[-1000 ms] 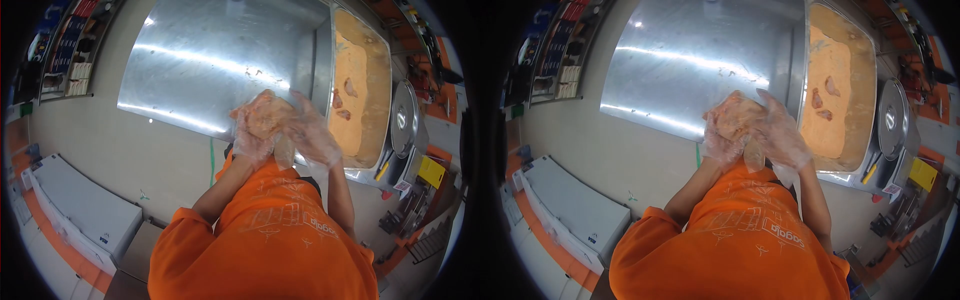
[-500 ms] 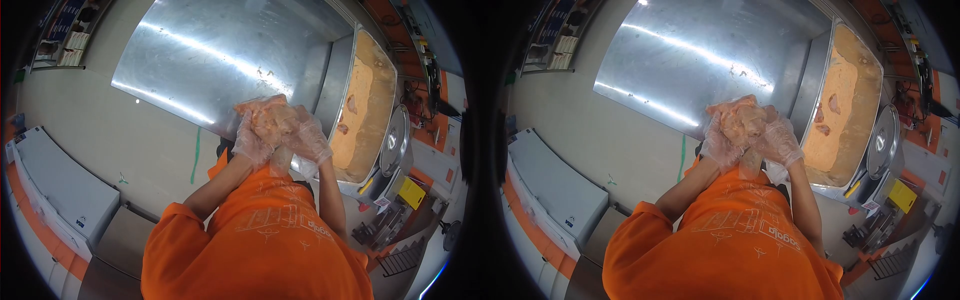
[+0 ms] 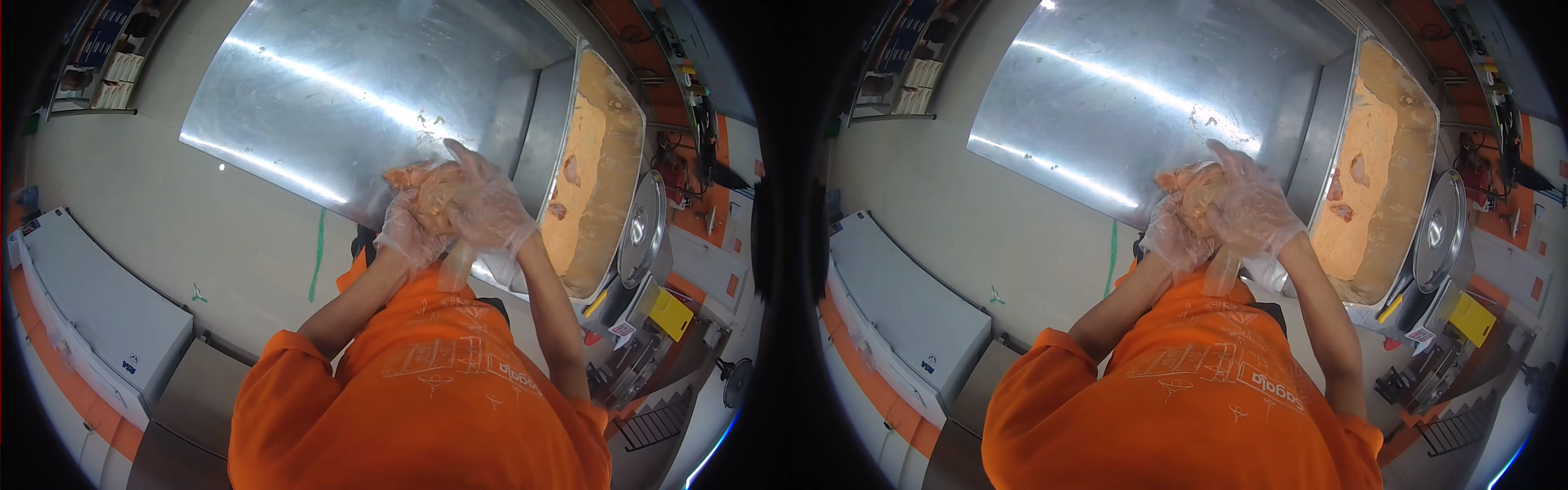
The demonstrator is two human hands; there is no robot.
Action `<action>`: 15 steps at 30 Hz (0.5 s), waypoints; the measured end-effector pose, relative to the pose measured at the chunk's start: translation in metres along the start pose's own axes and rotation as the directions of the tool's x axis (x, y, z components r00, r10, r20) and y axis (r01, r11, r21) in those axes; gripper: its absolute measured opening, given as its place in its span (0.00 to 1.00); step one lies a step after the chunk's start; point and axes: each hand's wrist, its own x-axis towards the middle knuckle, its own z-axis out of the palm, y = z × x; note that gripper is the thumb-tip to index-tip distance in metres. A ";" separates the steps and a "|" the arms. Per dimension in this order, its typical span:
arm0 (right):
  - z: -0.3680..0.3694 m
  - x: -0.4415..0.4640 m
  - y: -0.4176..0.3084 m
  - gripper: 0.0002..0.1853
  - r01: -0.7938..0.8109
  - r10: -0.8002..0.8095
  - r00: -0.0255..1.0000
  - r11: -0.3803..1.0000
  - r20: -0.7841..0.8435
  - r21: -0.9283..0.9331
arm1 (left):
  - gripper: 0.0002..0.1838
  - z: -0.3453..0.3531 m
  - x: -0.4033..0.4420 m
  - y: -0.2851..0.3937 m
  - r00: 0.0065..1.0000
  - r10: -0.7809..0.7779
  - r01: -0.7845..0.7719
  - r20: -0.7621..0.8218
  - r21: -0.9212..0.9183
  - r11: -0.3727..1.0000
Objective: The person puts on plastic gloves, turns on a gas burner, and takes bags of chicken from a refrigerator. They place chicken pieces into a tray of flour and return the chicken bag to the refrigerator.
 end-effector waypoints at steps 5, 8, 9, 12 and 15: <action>-0.017 0.030 -0.017 0.21 0.052 0.004 0.982 0.955 0.187 -0.294 | 0.23 0.004 -0.001 0.002 0.999 0.045 -0.042 -0.021 0.100 0.994; -0.012 0.039 -0.018 0.20 0.111 -0.046 0.983 0.922 0.179 -0.372 | 0.22 0.006 -0.002 0.000 0.995 0.096 -0.097 0.004 0.048 0.994; -0.008 0.041 -0.017 0.18 0.148 -0.109 0.986 0.921 0.125 -0.360 | 0.22 0.006 -0.001 -0.002 0.995 0.098 -0.099 0.007 0.046 0.994; -0.002 0.048 -0.012 0.20 0.195 -0.141 0.973 0.926 0.183 -0.323 | 0.22 0.009 0.002 -0.003 0.988 0.149 -0.148 -0.050 0.016 0.989; -0.014 0.055 -0.012 0.36 0.124 -0.023 0.947 0.946 0.319 -0.299 | 0.22 0.015 -0.001 0.000 0.958 0.228 -0.209 -0.174 0.119 0.971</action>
